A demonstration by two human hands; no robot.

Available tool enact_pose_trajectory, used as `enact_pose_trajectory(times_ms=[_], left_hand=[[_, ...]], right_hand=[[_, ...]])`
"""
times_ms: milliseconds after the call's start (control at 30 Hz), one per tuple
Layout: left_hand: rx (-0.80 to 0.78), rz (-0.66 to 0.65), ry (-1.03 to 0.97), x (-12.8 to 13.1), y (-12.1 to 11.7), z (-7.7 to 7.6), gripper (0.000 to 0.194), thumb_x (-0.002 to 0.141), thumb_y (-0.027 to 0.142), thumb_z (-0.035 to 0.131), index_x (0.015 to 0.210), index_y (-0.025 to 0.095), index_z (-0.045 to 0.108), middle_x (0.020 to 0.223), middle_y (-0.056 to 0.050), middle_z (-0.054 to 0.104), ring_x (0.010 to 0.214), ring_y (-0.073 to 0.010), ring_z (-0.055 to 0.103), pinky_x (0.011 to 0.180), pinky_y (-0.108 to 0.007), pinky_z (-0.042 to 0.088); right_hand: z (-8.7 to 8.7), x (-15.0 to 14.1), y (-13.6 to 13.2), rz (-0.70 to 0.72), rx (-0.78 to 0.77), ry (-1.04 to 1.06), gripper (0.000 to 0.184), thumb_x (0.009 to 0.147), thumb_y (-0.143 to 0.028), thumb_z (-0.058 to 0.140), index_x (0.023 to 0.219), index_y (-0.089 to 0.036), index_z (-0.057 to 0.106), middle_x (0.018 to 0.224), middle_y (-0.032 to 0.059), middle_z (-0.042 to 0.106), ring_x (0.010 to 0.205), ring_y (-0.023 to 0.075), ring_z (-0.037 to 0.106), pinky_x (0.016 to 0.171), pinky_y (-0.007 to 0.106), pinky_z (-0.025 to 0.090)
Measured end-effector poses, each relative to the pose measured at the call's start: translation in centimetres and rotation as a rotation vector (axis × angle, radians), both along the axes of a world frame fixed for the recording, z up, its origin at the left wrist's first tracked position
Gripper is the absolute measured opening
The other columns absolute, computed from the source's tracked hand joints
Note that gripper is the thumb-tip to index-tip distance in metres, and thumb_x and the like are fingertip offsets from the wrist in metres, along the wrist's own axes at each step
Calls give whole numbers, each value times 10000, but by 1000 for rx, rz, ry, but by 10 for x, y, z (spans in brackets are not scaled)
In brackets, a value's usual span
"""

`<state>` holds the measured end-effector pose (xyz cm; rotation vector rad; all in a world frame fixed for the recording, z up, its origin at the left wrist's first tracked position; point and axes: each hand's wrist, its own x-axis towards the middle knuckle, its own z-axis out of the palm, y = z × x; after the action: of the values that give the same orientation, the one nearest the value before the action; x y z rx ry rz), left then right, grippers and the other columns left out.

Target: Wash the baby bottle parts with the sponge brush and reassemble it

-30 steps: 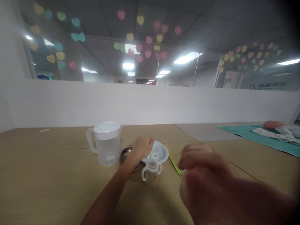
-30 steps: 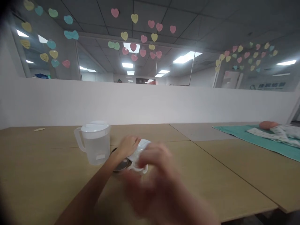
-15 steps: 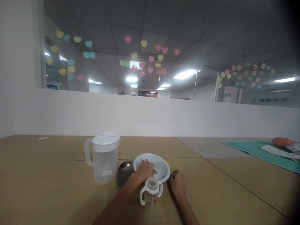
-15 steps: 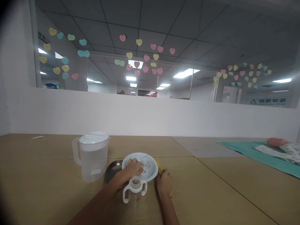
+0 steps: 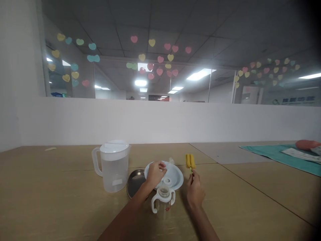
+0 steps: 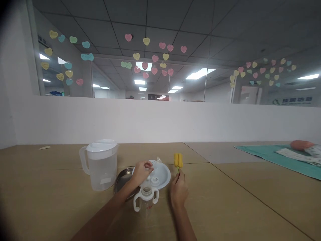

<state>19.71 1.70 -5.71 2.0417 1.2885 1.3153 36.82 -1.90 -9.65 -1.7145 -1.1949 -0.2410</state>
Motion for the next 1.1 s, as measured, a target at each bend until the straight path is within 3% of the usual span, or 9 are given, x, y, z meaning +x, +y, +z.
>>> enact_pose_trajectory(times_ms=[167, 267, 367, 467, 667, 767, 867, 967, 1100], left_hand=[[-219, -215, -717, 2, -16, 24, 255, 645, 170, 592, 892, 152, 531, 678, 10, 572, 578, -98, 548, 611, -236, 467], [-327, -348, -801, 1, -26, 36, 296, 649, 188, 550, 941, 145, 546, 711, -3, 580, 563, -91, 524, 602, -241, 465], [-286, -348, -699, 0, -28, 42, 161, 680, 226, 494, 796, 140, 567, 707, -18, 579, 531, -82, 487, 536, -211, 424], [-180, -257, -544, -2, -25, 43, 209, 748, 317, 449, 700, 147, 560, 662, -13, 562, 489, -77, 453, 481, -196, 381], [-67, -169, -367, -15, -20, 46, 341, 807, 404, 421, 799, 134, 629, 675, -25, 589, 491, -91, 481, 462, -195, 385], [5, -16, -229, -34, -20, 55, 337, 829, 346, 405, 953, 137, 639, 782, -62, 636, 565, -127, 552, 522, -225, 428], [109, 236, 102, -57, -21, 61, 289, 831, 271, 431, 1003, 155, 631, 853, -113, 660, 777, -214, 615, 702, -296, 449], [10, 367, 212, -72, -19, 55, 311, 806, 207, 473, 1092, 130, 571, 891, -179, 656, 919, -288, 610, 814, -369, 419], [-96, 345, 112, -78, -15, 32, 295, 765, 201, 547, 1038, 87, 556, 839, -212, 650, 932, -309, 618, 833, -382, 418]], right_hand=[[3, -11, -5, 223, 442, -198, 381, 913, -315, 329, 1153, -148, 573, 1024, 117, 631, 911, 189, 595, 769, 298, 456], [3, -16, -7, 351, 544, -322, 314, 902, -255, 401, 1150, -173, 575, 1017, 93, 632, 931, 165, 581, 831, 292, 454], [2, -17, -9, 436, 544, -416, 310, 897, -212, 409, 1161, -201, 571, 988, 75, 639, 870, 147, 583, 808, 287, 464], [2, -15, -10, 409, 544, -454, 321, 894, -200, 399, 1158, -217, 580, 987, 74, 647, 835, 145, 586, 786, 291, 461], [0, -11, -9, 298, 532, -506, 320, 867, -181, 417, 1097, -241, 631, 958, 56, 669, 845, 155, 591, 782, 288, 431], [-2, -9, -8, 267, 432, -501, 337, 858, -175, 403, 1083, -241, 646, 970, 54, 669, 844, 166, 584, 769, 292, 417], [-3, -7, -6, 171, 271, -444, 342, 857, -210, 391, 1074, -218, 655, 974, 65, 664, 820, 174, 585, 690, 276, 410], [-1, -8, -6, 92, 142, -388, 353, 830, -186, 390, 1053, -209, 663, 967, 56, 657, 759, 161, 584, 598, 256, 377], [0, -8, -6, 81, 71, -402, 386, 744, -106, 426, 1017, -227, 671, 947, 51, 635, 730, 154, 566, 536, 249, 339]])
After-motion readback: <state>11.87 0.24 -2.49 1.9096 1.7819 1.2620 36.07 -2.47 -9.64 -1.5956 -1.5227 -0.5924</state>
